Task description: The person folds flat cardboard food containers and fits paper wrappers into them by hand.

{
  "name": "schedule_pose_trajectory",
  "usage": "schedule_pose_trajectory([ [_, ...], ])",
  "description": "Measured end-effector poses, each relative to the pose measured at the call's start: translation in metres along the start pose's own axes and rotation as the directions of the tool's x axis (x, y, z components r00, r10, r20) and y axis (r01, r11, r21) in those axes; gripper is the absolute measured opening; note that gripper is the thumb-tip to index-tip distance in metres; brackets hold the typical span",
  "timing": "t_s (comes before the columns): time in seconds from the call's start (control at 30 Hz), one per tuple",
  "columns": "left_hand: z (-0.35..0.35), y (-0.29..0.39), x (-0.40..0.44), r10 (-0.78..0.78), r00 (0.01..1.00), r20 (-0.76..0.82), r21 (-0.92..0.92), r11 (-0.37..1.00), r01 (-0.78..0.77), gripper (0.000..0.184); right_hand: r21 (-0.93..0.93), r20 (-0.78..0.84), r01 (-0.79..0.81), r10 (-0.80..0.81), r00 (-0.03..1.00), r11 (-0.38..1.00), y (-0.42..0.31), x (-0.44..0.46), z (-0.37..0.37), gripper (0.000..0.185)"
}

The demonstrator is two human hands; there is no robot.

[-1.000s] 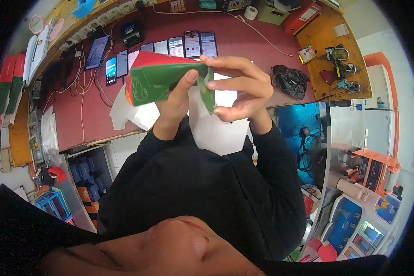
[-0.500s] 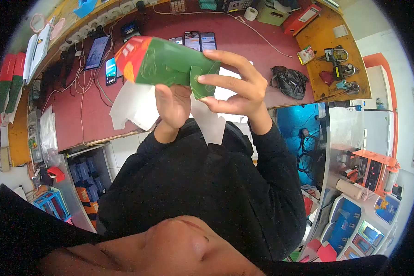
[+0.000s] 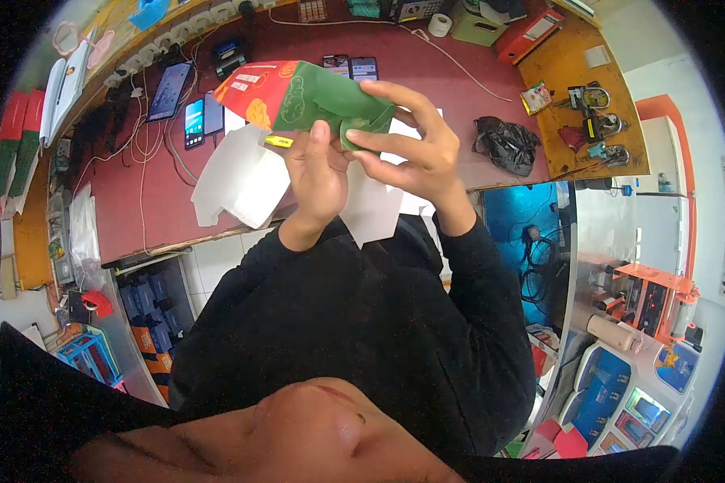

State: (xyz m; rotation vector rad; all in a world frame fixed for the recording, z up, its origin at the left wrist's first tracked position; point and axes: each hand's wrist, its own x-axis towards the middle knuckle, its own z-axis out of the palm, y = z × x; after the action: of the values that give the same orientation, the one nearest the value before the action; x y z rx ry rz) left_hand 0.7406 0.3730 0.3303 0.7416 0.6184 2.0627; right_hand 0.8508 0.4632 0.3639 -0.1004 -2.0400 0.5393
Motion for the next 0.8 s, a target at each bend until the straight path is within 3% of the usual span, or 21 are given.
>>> schedule_pose_trajectory([
  [0.13, -0.001, -0.016, -0.004, -0.028, 0.997, 0.071, -0.136, 0.99, 0.038, 0.032, 0.041, -0.137, -0.017, 0.023, 0.99, 0.999, 0.008, -0.008, 0.006, 0.029],
  [0.3, -0.006, -0.017, 0.001, -0.047, 0.989, 0.139, -0.109, 0.992, 0.063, 0.031, 0.037, -0.198, -0.068, 0.074, 0.977, 0.997, 0.01, -0.011, 0.007, 0.027],
  [0.37, -0.004, -0.009, 0.005, -0.058, 0.998, -0.029, -0.09, 0.994, 0.056, 0.033, 0.008, -0.133, -0.082, 0.082, 0.988, 0.997, 0.009, -0.012, 0.005, 0.025],
  [0.5, -0.007, -0.002, 0.01, -0.049, 0.999, -0.001, -0.048, 0.998, 0.049, 0.038, -0.039, -0.063, -0.097, 0.095, 0.994, 0.995, 0.006, -0.015, 0.003, 0.027],
  [0.73, 0.0, -0.009, 0.008, -0.049, 0.999, 0.015, -0.083, 0.995, 0.05, 0.038, -0.071, -0.187, -0.096, 0.081, 0.979, 0.993, 0.013, -0.015, 0.006, 0.023],
  [0.8, 0.0, -0.008, 0.01, -0.11, 0.994, 0.014, -0.108, 0.988, 0.111, 0.039, -0.063, -0.204, -0.099, 0.084, 0.975, 0.993, 0.013, -0.014, 0.005, 0.023],
])
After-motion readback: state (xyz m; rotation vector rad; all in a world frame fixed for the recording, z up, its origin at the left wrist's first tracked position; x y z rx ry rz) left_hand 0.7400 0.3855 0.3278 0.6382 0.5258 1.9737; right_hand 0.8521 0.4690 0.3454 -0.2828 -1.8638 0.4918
